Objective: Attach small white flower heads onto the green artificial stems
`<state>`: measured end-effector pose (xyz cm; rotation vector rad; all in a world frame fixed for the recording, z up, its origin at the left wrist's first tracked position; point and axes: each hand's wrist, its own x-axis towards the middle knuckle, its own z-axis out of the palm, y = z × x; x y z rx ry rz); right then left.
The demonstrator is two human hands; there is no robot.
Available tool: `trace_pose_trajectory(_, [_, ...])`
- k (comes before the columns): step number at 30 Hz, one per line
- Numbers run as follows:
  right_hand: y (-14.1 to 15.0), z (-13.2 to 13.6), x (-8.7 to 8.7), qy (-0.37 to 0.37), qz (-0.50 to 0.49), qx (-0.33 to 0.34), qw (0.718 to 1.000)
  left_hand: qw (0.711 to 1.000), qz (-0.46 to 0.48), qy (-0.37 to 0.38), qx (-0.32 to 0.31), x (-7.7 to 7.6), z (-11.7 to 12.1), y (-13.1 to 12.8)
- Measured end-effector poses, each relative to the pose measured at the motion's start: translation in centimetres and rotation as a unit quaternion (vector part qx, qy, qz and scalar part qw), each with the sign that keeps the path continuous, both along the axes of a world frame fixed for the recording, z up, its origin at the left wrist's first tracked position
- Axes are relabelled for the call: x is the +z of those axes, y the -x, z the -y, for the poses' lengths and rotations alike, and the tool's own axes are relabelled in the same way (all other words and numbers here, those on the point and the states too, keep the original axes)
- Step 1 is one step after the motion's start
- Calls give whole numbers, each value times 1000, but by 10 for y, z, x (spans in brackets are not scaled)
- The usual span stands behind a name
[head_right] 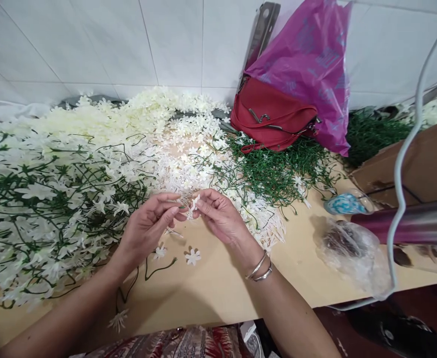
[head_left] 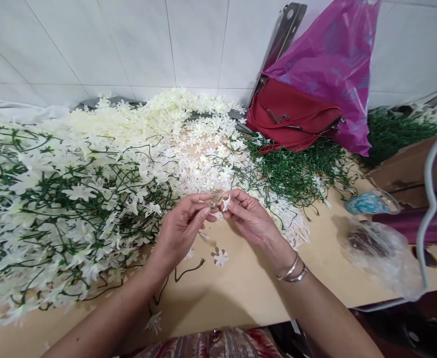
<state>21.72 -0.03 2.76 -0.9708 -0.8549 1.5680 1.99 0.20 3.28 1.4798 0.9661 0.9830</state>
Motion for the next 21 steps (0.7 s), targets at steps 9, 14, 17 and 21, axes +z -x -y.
trace_pose_trajectory(9, [3,2,-5,0,-1,52,999,994,75,62,48,-4,2,-1])
trace_pose_trajectory(14, [5,3,-6,-1,-4,57,998,994,77,68,40,-4,1,-2])
trace_pose_trajectory(17, [4,3,-5,4,1,73,997,995,64,64,39,-5,3,-2])
trace_pose_trajectory(21, [4,4,-5,5,5,83,997,996,51,63,27,-7,3,-1])
